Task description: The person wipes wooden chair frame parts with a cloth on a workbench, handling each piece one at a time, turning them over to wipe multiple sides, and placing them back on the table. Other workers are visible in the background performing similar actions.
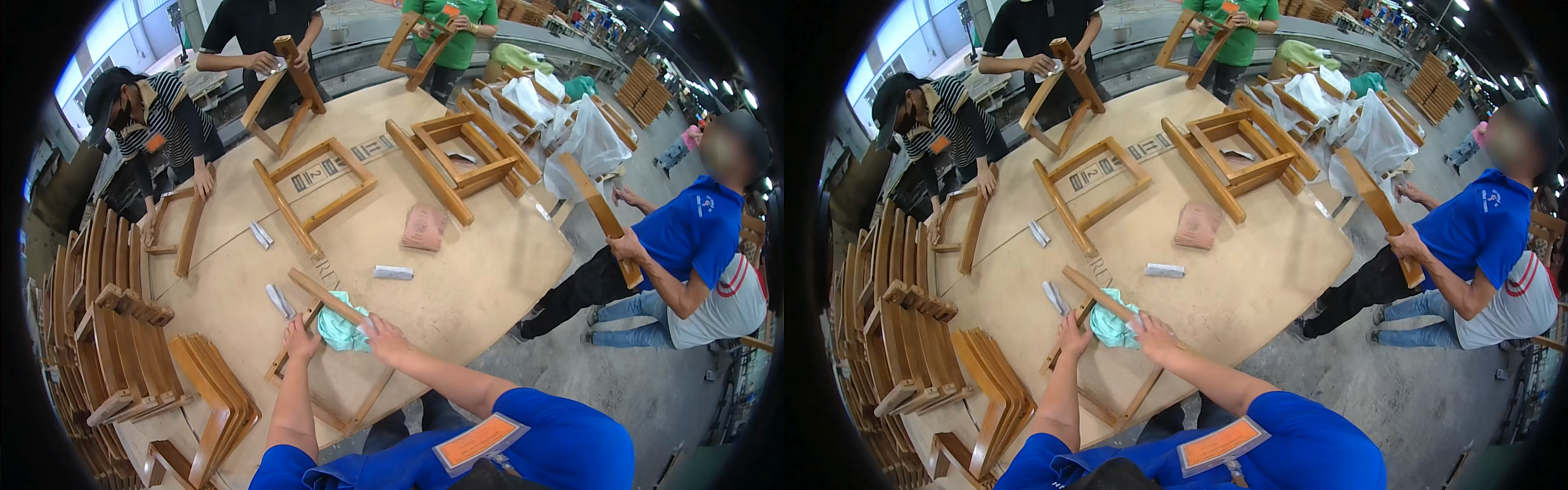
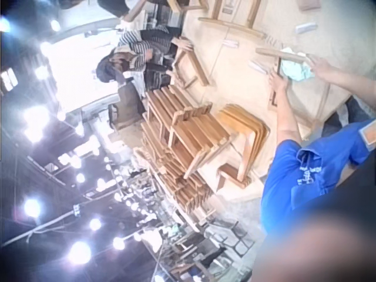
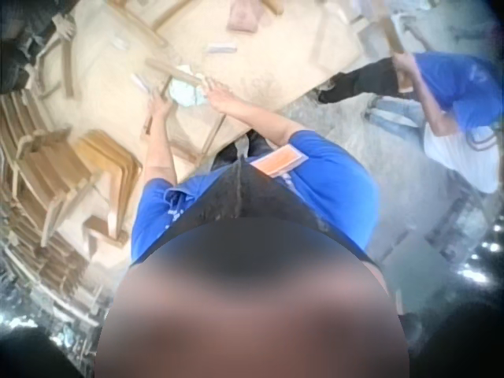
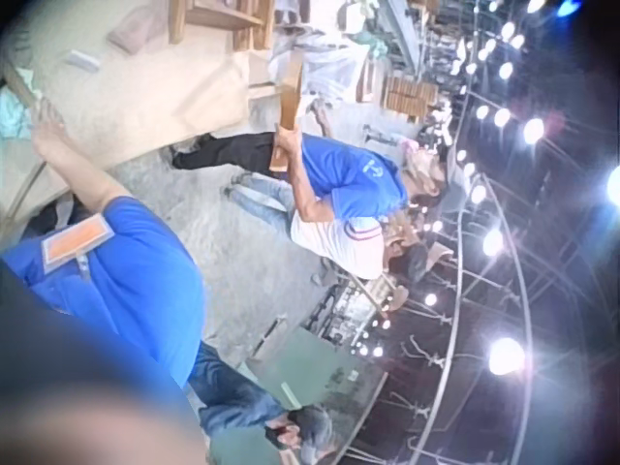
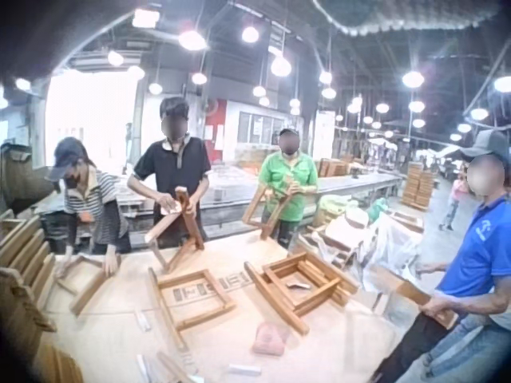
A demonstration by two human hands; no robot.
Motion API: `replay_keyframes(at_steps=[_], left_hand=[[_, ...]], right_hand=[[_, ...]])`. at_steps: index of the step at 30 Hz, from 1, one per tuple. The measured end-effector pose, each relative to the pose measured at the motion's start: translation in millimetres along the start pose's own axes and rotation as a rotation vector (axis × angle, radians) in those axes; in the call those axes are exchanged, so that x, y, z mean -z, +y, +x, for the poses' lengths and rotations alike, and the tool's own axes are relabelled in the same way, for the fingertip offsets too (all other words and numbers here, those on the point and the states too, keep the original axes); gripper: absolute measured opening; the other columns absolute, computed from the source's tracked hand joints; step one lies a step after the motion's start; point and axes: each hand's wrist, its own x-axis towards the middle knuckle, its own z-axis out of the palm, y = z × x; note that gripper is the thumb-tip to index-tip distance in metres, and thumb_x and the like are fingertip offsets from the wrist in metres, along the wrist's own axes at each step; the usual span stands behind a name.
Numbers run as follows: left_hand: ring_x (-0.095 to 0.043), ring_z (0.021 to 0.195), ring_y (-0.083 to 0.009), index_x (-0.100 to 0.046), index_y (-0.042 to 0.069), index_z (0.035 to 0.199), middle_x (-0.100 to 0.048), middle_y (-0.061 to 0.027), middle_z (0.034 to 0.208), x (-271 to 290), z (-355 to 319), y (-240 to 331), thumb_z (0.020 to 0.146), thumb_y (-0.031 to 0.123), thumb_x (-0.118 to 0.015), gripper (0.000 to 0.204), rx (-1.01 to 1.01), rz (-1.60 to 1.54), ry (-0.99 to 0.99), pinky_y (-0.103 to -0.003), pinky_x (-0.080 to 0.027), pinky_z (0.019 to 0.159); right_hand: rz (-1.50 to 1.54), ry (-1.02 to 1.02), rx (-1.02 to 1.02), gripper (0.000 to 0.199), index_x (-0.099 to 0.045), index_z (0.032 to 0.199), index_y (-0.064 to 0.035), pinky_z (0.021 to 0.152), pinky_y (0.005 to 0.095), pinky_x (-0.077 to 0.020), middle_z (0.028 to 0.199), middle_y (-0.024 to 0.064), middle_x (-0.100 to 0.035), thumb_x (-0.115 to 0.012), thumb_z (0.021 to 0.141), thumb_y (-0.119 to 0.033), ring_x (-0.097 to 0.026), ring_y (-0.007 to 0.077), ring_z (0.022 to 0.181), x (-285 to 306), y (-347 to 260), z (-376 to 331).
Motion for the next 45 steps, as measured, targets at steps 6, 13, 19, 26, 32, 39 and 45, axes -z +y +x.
replay_keyframes(at_steps=[6,13,19,26,32,39,45], left_hand=[[-0.040,0.123,-0.0329,-0.036,0.016,0.140,-0.043,-0.0106,0.133,0,-3,2,0.069,0.032,-0.074,0.082,-0.026,-0.013,0.041,-0.047,-0.030,0.105],[-0.040,0.123,-0.0323,-0.037,0.017,0.139,-0.043,-0.0101,0.133,0,-9,6,0.069,0.032,-0.072,0.079,-0.040,-0.026,0.096,-0.047,-0.030,0.105],[-0.039,0.124,-0.0317,-0.037,0.017,0.139,-0.042,-0.0100,0.135,-4,-7,3,0.070,0.032,-0.072,0.079,-0.028,-0.012,0.104,-0.046,-0.028,0.107],[-0.037,0.127,-0.0317,-0.036,0.017,0.140,-0.040,-0.0104,0.137,0,-6,4,0.071,0.033,-0.072,0.080,0.000,-0.017,0.021,-0.047,-0.028,0.107],[-0.037,0.129,-0.0377,-0.034,0.016,0.142,-0.039,-0.0152,0.143,-7,-1,-1,0.073,0.038,-0.068,0.080,-0.004,-0.059,0.029,-0.049,-0.027,0.109],[-0.041,0.125,-0.0320,-0.035,0.020,0.142,-0.044,-0.0106,0.138,-3,-1,0,0.073,0.038,-0.069,0.079,-0.020,0.002,0.038,-0.045,-0.029,0.106],[-0.042,0.123,-0.0307,-0.036,0.021,0.141,-0.046,-0.0081,0.133,6,-5,5,0.074,0.036,-0.069,0.076,-0.026,0.023,0.034,-0.044,-0.030,0.105]], right_hand=[[-0.116,-0.055,0.057,0.056,-0.040,0.140,-0.0137,0.093,0.0439,-0.0441,0.146,0.0112,-0.035,-0.056,0.088,-0.023,-0.048,0.0332,0.113,37,17,-64],[-0.237,-0.061,0.086,0.057,-0.043,0.139,-0.0174,0.090,0.0482,-0.0425,0.146,0.0091,-0.036,-0.057,0.085,-0.021,-0.048,0.0337,0.110,71,49,-142],[-0.078,-0.083,0.120,0.059,-0.034,0.144,-0.0164,0.090,0.0485,-0.0429,0.147,0.0117,-0.034,-0.053,0.089,-0.019,-0.049,0.0371,0.107,35,6,-21],[-0.129,-0.099,0.081,0.059,-0.033,0.144,-0.0149,0.087,0.0497,-0.0458,0.149,0.0098,-0.033,-0.052,0.089,-0.019,-0.051,0.0364,0.105,34,46,-89],[-0.289,-0.322,-0.069,0.065,-0.032,0.145,-0.0089,0.087,0.0509,-0.0444,0.147,0.0122,-0.035,-0.056,0.086,-0.023,-0.048,0.0384,0.110,107,88,-192],[-0.144,0.017,0.315,0.058,-0.043,0.138,-0.0178,0.095,0.0500,-0.0391,0.148,0.0041,-0.036,-0.061,0.083,-0.019,-0.043,0.0363,0.118,76,14,-6],[-0.224,-0.034,0.294,0.056,-0.046,0.138,-0.0200,0.091,0.0449,-0.0430,0.147,0.0054,-0.037,-0.058,0.083,-0.014,-0.047,0.0373,0.109,34,-17,37]])
